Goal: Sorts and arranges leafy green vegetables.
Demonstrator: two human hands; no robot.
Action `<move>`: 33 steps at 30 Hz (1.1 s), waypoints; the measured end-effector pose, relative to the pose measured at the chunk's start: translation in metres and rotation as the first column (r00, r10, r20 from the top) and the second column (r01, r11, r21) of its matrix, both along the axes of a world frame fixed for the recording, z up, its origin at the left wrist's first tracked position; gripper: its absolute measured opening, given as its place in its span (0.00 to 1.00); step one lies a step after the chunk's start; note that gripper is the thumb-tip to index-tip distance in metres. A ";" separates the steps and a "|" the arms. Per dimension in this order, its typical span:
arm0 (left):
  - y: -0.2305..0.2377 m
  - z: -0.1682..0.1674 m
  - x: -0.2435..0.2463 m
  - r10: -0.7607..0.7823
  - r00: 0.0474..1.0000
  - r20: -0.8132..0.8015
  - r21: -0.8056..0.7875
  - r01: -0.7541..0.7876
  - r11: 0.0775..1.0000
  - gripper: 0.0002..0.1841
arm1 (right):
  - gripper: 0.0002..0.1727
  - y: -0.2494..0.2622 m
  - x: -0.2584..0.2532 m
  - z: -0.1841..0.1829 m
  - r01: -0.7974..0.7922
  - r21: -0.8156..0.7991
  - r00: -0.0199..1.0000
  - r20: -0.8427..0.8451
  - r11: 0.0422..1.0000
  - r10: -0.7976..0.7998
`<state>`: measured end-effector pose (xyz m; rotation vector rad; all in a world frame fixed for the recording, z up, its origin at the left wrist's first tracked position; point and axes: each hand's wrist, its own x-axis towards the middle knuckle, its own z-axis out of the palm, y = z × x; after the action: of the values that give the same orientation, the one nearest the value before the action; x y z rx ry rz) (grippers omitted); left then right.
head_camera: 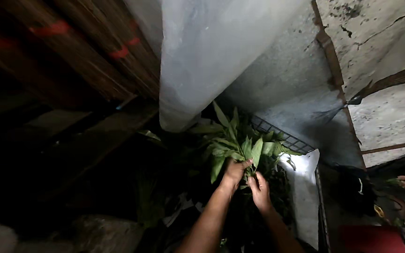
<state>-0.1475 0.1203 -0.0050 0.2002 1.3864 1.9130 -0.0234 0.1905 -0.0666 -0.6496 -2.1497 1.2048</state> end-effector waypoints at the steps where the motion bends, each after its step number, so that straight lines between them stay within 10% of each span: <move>1: 0.000 0.000 0.001 -0.029 1.000 0.006 -0.001 0.029 1.000 0.18 | 0.17 -0.002 -0.005 0.006 0.034 -0.012 0.999 -0.017 0.999 -0.034; 11: 0.002 -0.006 0.007 -0.062 0.997 0.053 0.007 0.061 0.998 0.11 | 0.16 0.007 -0.012 0.018 0.336 -0.187 0.942 0.053 0.923 -0.332; 18: -0.005 -0.004 -0.006 0.018 0.997 -0.074 -0.006 -0.018 1.000 0.11 | 0.30 0.035 0.038 0.009 0.225 0.109 0.608 0.761 0.968 -0.227; 23: -0.001 -0.004 0.006 -0.069 0.997 -0.042 -0.021 0.068 0.997 0.14 | 0.29 0.017 0.022 0.026 -0.007 0.199 0.943 0.329 0.980 -0.060; 33: -0.004 -0.004 -0.012 0.140 0.988 -0.070 0.024 -0.138 0.990 0.15 | 0.24 0.012 0.036 -0.009 -0.170 0.281 0.812 0.583 0.944 -0.027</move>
<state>-0.1593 0.1160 -0.0086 0.1876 1.4634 2.0521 0.0128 0.2020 -0.0755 -0.8772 -2.8251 0.7003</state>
